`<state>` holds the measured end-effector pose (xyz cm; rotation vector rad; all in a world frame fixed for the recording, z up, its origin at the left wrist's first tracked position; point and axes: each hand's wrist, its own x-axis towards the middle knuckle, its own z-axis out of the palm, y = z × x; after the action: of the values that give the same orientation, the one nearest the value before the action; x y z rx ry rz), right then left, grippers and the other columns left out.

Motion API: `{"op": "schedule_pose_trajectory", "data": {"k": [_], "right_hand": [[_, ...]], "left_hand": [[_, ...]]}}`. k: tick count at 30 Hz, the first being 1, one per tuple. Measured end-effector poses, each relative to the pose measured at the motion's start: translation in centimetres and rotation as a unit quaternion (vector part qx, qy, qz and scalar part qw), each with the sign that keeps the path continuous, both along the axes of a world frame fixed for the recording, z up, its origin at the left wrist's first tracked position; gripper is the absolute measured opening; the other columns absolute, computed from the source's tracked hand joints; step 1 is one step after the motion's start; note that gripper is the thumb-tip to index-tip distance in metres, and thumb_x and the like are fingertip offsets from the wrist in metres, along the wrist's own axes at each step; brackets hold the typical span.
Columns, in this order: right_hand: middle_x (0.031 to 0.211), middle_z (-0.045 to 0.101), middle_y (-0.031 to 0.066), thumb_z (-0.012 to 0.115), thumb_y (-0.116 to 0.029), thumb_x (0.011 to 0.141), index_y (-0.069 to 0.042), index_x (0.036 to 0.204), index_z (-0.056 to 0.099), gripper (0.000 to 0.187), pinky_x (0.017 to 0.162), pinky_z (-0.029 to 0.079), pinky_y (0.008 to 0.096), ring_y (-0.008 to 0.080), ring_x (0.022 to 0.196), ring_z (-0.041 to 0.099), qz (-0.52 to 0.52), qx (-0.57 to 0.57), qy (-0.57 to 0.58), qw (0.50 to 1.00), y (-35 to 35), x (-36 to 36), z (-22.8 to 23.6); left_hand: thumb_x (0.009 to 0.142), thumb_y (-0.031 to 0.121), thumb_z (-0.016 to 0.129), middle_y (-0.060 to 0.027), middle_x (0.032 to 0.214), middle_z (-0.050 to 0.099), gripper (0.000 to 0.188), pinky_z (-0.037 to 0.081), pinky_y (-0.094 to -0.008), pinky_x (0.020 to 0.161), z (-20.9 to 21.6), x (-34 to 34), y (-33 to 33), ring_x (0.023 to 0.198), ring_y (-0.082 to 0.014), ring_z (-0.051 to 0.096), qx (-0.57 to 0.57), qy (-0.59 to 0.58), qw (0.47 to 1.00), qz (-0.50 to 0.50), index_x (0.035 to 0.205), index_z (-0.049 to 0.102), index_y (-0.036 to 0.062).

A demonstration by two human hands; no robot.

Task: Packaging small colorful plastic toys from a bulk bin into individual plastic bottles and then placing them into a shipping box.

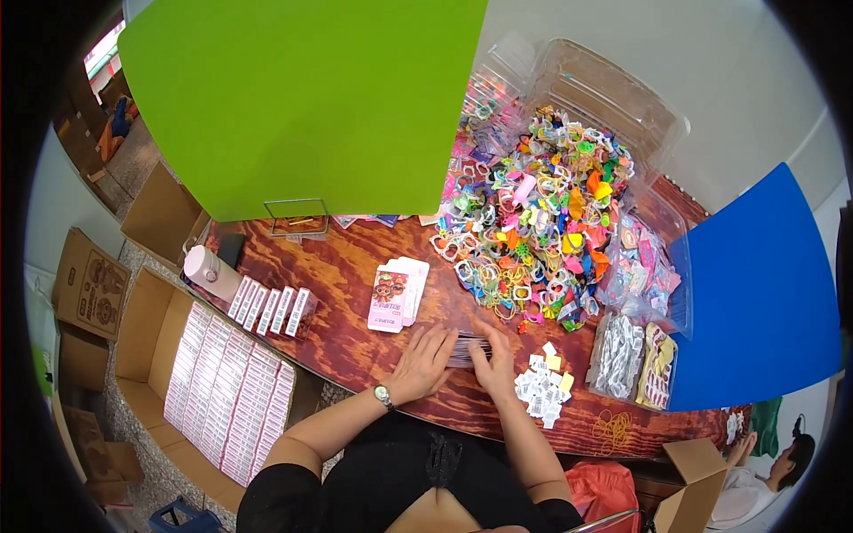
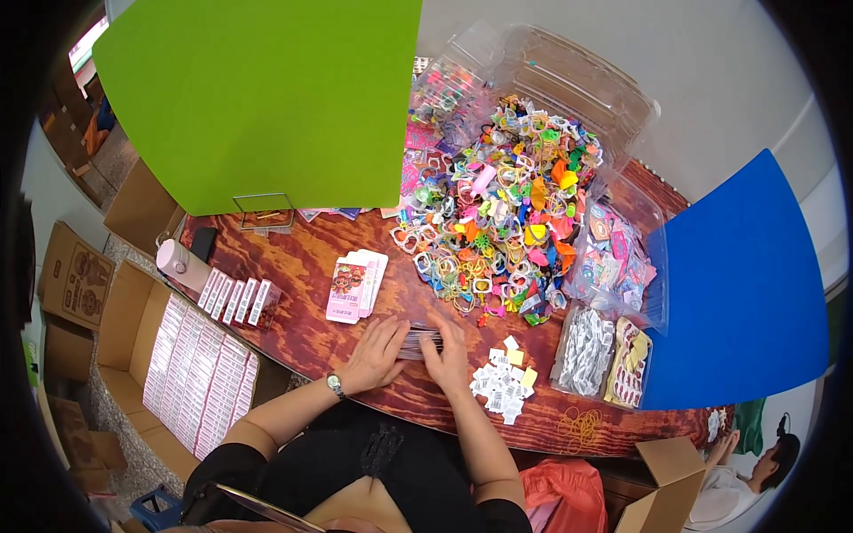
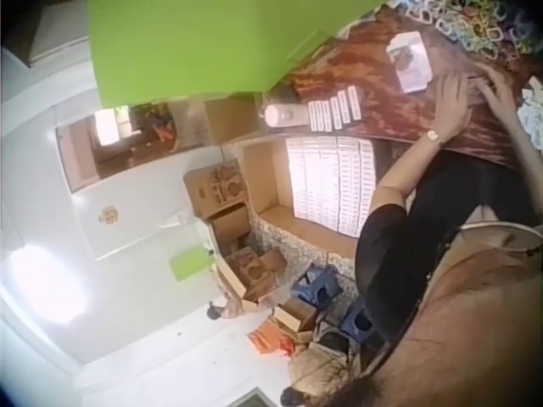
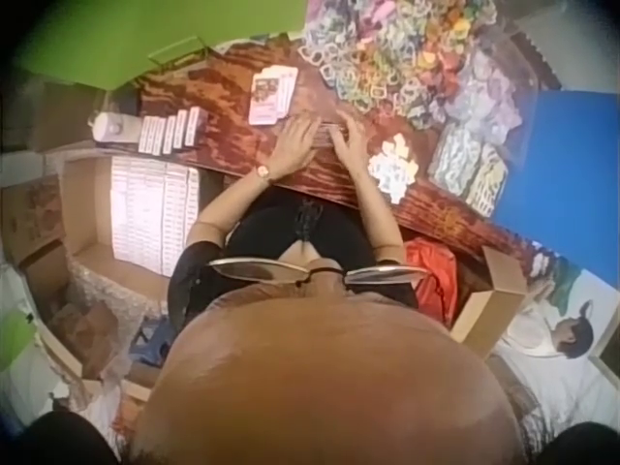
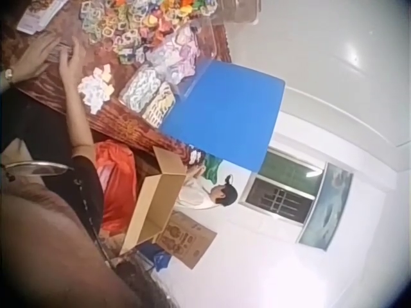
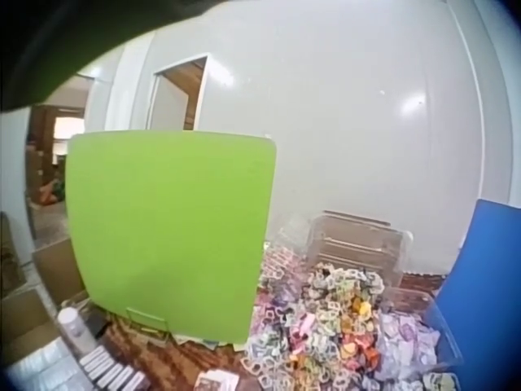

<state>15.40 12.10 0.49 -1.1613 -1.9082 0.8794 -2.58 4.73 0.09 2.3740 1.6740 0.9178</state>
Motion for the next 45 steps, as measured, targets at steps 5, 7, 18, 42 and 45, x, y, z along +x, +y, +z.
{"op": "schedule_pose_trajectory", "data": {"k": [5,7,18,42,45], "right_hand": [[0.111,0.07,0.0165,0.071,-0.02,0.091,-0.003,0.114,0.068,0.03,0.089,0.052,0.0396,0.0331,0.099,0.067,0.032,0.03,-0.014,0.999,-0.5,-1.2,-0.1],[0.105,0.071,0.015,0.069,-0.019,0.094,-0.003,0.112,0.07,0.025,0.084,0.054,0.0358,0.0273,0.093,0.069,0.024,0.004,0.03,0.999,0.0,-0.7,-0.7],[0.102,0.071,0.0111,0.071,-0.017,0.093,-0.002,0.118,0.067,0.029,0.083,0.053,0.032,0.0188,0.093,0.068,-0.012,-0.072,0.093,0.993,-0.9,-1.5,-1.8],[0.099,0.069,0.0084,0.066,-0.011,0.095,0.001,0.116,0.065,0.024,0.083,0.052,0.0321,0.0184,0.093,0.067,-0.032,0.023,0.097,0.994,-2.5,-2.0,-1.1],[0.1,0.07,0.0112,0.065,-0.01,0.095,0.0,0.113,0.067,0.022,0.083,0.052,0.0318,0.0202,0.092,0.067,-0.035,-0.001,0.084,0.996,-2.3,-1.7,-0.7]], "left_hand": [[0.075,0.017,0.078,-0.0245,0.139,0.048,0.084,0.034,-0.0557,0.113,0.2,0.4,0.8,0.134,-0.0429,0.044,0.018,-0.034,0.999,0.015,0.147,0.039,-0.0045],[0.076,0.016,0.077,-0.0252,0.141,0.046,0.084,0.033,-0.0566,0.113,-0.6,-0.1,0.8,0.135,-0.043,0.042,0.0,-0.033,0.999,-0.002,0.149,0.038,-0.0017],[0.072,0.015,0.081,-0.0249,0.146,0.04,0.084,0.031,-0.0566,0.115,0.7,-0.2,-0.1,0.138,-0.0497,0.035,0.003,-0.033,0.998,0.048,0.146,0.045,0.0006],[0.074,0.02,0.084,-0.0255,0.139,0.046,0.096,0.041,-0.0478,0.107,0.0,0.0,-0.9,0.126,-0.0421,0.048,-0.013,-0.138,0.99,-0.008,0.151,0.033,-0.0055],[0.076,0.023,0.085,-0.0275,0.14,0.045,0.099,0.041,-0.0476,0.108,-0.4,-0.8,-1.0,0.129,-0.0431,0.047,-0.017,-0.121,0.992,-0.014,0.152,0.03,-0.0076]]}}
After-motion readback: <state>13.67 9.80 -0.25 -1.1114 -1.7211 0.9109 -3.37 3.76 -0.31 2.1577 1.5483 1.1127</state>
